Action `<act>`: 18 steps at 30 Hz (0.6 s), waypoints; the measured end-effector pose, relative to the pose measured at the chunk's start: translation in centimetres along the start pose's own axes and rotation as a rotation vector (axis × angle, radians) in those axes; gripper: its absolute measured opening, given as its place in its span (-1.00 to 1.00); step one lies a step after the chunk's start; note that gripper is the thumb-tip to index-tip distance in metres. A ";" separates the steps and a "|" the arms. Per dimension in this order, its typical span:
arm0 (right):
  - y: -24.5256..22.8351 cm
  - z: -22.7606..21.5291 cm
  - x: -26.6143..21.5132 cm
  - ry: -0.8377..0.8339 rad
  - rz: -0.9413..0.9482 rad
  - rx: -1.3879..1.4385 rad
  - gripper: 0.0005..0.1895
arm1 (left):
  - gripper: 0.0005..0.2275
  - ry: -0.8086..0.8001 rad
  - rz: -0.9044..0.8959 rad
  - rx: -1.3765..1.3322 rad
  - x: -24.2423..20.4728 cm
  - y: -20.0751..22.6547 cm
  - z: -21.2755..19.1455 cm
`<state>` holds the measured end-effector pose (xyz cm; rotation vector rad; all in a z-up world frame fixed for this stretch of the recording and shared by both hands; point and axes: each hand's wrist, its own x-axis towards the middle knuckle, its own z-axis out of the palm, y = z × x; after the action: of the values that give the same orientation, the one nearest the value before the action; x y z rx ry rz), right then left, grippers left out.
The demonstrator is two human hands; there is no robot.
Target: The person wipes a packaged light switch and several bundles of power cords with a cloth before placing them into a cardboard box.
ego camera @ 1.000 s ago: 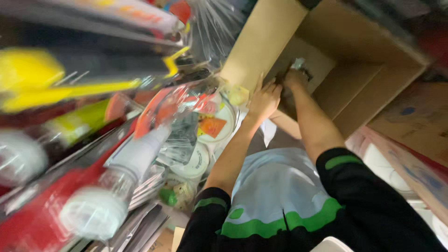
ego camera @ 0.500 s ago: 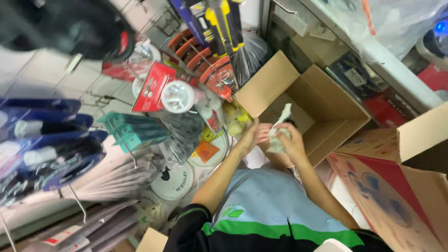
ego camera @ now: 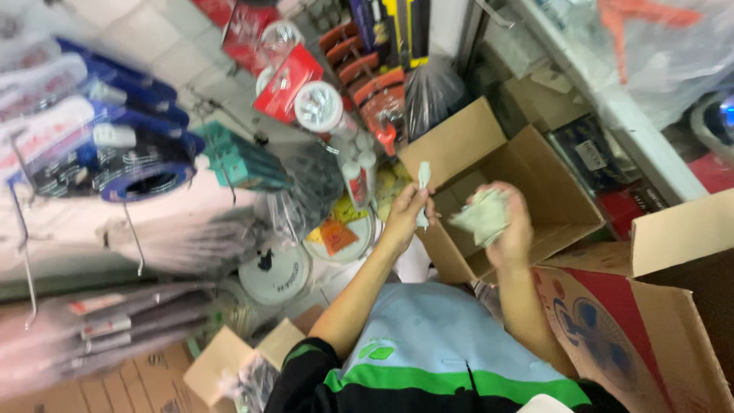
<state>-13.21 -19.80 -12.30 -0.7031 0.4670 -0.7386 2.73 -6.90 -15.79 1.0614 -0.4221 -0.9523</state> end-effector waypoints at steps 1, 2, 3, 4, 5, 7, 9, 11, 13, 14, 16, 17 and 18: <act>-1.0 0.1 0.5 -0.013 -0.008 0.088 -0.53 | -0.81 0.000 -0.018 -0.013 -0.5 1.0 0.7; -1.9 0.4 1.1 -0.023 -0.015 0.177 -0.47 | -0.81 0.000 -0.035 -0.027 -0.9 2.0 1.5; -2.5 0.9 1.6 -0.056 -0.013 0.242 -0.46 | -0.78 -0.018 -0.030 -0.110 -1.5 2.9 2.1; -3.0 1.5 1.8 -0.086 -0.012 0.309 -0.44 | -0.76 -0.036 -0.023 -0.192 -1.9 3.8 2.8; -3.5 2.5 1.9 -0.106 -0.029 0.328 -0.44 | -0.74 -0.058 -0.012 -0.274 -2.3 4.6 3.4; -4.6 5.1 1.3 -0.117 -0.099 0.315 -0.43 | -0.76 -0.028 0.062 -0.092 -3.1 5.9 4.2; -5.5 8.5 0.2 -0.106 -0.212 0.253 -0.42 | -0.78 -0.004 0.102 0.020 -4.2 6.7 4.9; -5.8 11.8 -1.6 -0.183 -0.431 0.020 -0.51 | -0.79 0.014 0.110 0.060 -5.6 7.4 5.4; -6.2 13.9 -2.6 -0.336 -0.707 -0.431 -0.56 | -0.81 0.120 0.140 0.386 -7.4 7.9 5.9; -6.1 14.3 -2.7 -0.442 -0.868 -0.770 -0.60 | -0.81 0.170 0.154 0.547 -8.0 8.1 6.0; -4.7 14.4 -2.2 -0.507 -0.962 -1.105 -0.72 | -0.85 0.222 0.399 0.728 -8.6 8.6 5.8; -3.6 14.2 -1.8 -0.479 -0.894 -1.090 -0.77 | -0.87 0.248 0.522 0.814 -8.9 8.7 5.6; -2.9 13.7 -1.5 -0.480 -0.836 -1.093 -0.80 | -0.86 0.245 0.483 0.813 -9.4 9.0 5.3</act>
<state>-7.14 -14.68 -0.73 -2.1272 0.0688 -1.0245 -2.10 -0.64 -4.20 1.6813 -0.8503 -0.1865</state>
